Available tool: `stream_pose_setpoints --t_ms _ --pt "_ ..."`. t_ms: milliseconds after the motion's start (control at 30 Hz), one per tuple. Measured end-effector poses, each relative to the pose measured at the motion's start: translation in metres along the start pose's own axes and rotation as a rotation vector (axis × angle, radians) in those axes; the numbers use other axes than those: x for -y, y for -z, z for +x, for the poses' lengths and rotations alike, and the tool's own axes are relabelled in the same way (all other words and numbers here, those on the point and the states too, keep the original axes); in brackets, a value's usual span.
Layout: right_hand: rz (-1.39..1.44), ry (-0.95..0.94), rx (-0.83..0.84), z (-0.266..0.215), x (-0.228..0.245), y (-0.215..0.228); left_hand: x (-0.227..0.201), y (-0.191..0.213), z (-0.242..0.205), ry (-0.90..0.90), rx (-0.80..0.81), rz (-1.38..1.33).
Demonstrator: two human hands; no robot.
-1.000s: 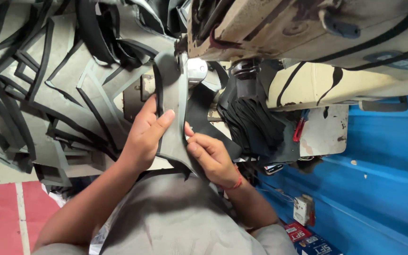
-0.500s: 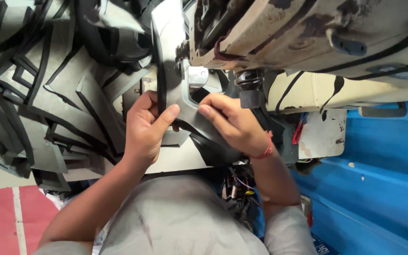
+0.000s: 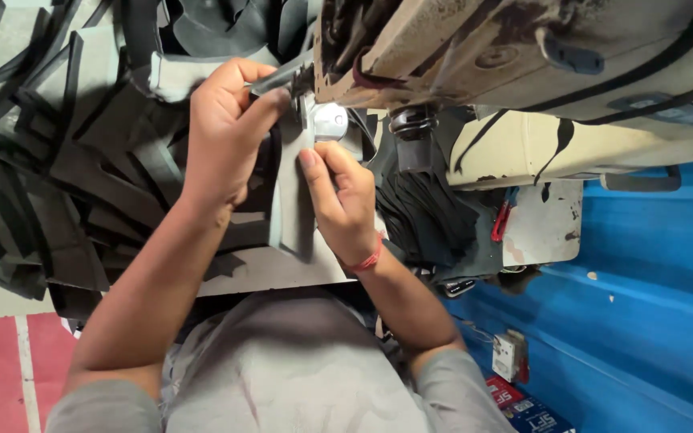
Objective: Stitching together components of a shoe upper using an industrial sewing machine.
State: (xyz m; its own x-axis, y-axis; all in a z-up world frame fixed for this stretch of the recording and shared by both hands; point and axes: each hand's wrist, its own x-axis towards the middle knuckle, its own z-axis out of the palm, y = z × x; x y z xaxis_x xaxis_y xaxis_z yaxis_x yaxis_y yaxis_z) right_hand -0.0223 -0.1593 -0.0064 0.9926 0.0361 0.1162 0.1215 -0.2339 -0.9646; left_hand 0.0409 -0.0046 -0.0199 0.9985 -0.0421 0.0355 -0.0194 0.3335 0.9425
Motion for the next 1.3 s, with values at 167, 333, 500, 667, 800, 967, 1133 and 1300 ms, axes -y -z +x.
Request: stream_pose_setpoints --t_ms 167,333,500,667,800,967,1133,1300 --pt "0.026 0.002 0.058 0.009 0.006 0.005 0.018 0.012 -0.036 0.043 -0.044 0.026" --pt "0.089 -0.028 0.093 0.014 0.001 0.009 0.036 0.024 -0.073 0.208 -0.180 0.016" --pt "0.084 -0.061 0.065 0.012 -0.004 0.009 0.034 0.028 -0.070 0.314 -0.131 -0.137" --pt "0.217 -0.050 0.077 0.010 0.001 0.005 0.024 0.016 -0.048 0.273 -0.113 -0.234" --pt "0.388 -0.107 0.088 0.008 0.001 0.000 0.014 0.004 -0.030 0.333 -0.153 -0.434" --pt "0.381 -0.159 0.057 -0.008 0.000 -0.008 0.031 0.005 -0.014 0.215 -0.183 -0.436" --pt "0.012 -0.013 0.296 -0.056 -0.012 -0.019 0.022 0.006 0.008 0.156 -0.218 -0.368" --pt "-0.526 0.198 0.349 -0.063 -0.048 -0.001 0.022 0.018 0.016 0.098 0.010 -0.260"
